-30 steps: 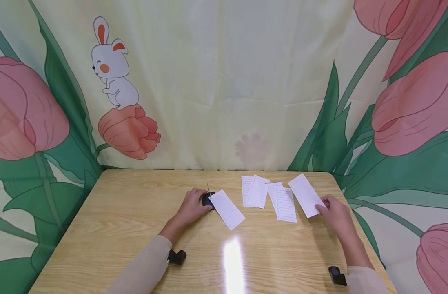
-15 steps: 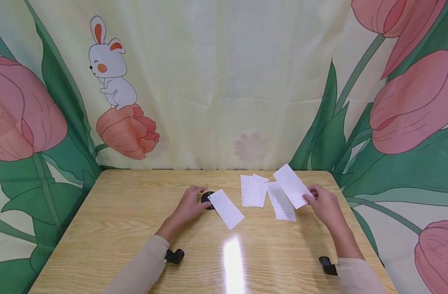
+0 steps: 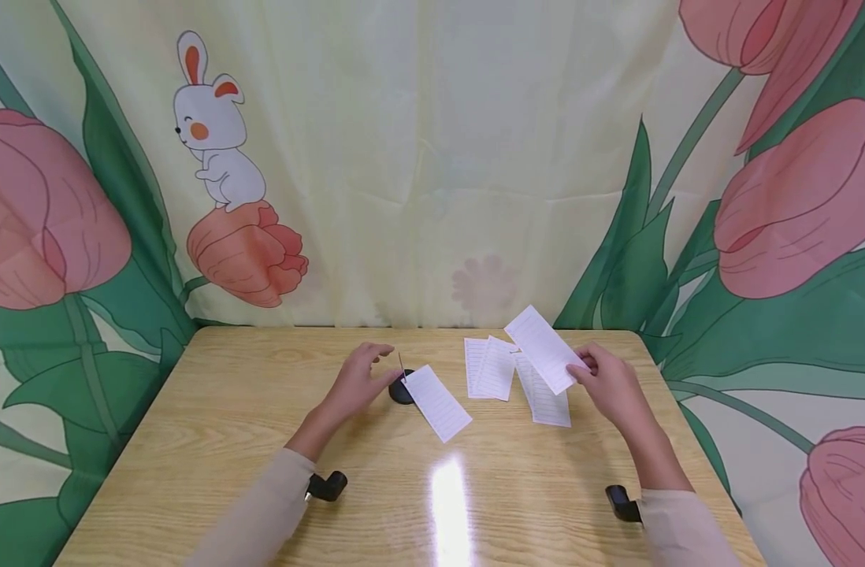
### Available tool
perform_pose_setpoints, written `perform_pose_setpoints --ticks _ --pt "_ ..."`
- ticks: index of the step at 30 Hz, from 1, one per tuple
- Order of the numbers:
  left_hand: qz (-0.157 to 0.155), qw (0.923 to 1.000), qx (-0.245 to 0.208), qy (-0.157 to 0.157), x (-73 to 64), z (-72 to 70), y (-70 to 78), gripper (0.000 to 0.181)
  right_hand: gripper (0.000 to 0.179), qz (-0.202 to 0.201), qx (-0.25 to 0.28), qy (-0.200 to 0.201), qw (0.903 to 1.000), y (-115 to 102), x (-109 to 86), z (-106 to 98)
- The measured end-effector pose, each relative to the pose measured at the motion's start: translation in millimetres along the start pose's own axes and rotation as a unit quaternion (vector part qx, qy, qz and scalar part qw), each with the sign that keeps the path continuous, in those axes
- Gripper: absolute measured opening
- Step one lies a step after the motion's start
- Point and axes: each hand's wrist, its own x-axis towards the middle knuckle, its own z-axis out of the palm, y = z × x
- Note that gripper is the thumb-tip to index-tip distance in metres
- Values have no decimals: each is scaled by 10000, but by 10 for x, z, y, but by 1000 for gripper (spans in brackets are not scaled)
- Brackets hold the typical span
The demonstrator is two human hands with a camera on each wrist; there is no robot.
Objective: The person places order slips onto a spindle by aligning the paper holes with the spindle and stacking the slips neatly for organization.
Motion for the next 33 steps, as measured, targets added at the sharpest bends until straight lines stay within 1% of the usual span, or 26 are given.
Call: perform_pose_setpoints --ticks 4,10,18,22,26,29,33 --pt "259 9994 99 185 20 -79 72 46 30 -167 70 -5 9998 -101 43 -14" --pt "699 9963 216 451 67 -189 217 40 27 -560 256 39 9981 -262 113 19" --pt "1251 9899 159 643 132 -304 413 34 23 -1074 404 2 9934 -455 192 104" --pt "1449 9867 157 723 157 -340 514 32 23 -1197 530 -41 9914 -546 229 152" --pt "1551 9852 66 732 191 -355 594 31 23 -1298 698 -159 9890 -622 254 197" --pt "1534 9858 -38 676 222 -357 635 28 22 -1343 785 -255 9875 -672 267 237" --pt "1431 9875 -196 625 265 -355 676 26 21 -1415 941 -371 9848 -743 296 298"
